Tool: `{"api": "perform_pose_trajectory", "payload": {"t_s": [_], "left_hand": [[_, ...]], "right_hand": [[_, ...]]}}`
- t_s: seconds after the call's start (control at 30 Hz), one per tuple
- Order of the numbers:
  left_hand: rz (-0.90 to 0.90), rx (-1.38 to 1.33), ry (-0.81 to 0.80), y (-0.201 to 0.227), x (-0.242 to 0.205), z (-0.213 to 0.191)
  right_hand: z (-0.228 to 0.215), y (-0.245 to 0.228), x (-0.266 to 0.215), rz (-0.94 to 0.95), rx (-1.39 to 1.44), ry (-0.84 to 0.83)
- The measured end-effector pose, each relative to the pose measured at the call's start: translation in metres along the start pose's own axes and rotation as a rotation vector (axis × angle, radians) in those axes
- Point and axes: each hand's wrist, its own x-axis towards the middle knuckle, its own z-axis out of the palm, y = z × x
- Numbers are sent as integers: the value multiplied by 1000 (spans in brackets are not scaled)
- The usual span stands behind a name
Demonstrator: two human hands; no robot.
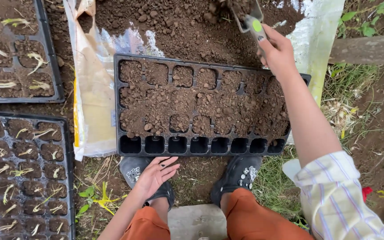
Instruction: Filling a plastic seedling tray with soil using a hand trowel in an outdoor garden setting.
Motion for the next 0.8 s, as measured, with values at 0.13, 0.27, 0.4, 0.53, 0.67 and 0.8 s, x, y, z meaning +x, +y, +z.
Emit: {"api": "perform_pose_trajectory", "payload": {"t_s": [0.13,0.27,0.4,0.53,0.67,0.8], "left_hand": [[14,15,-32,0,0,0],[9,9,-30,-1,1,-2],[-7,12,-16,0,1,0],[14,23,-72,-1,-1,-3],[2,20,-43,-1,0,-3],[-16,17,-31,1,-2,2]], "right_hand": [[-7,4,-32,-28,23,-46],[-9,2,-47,49,34,-69],[-3,-6,-35,105,-97,-51],[-5,-7,-7,92,-319,-23],[-9,8,27,66,-547,-49],[10,6,46,-604,-714,243]]}}
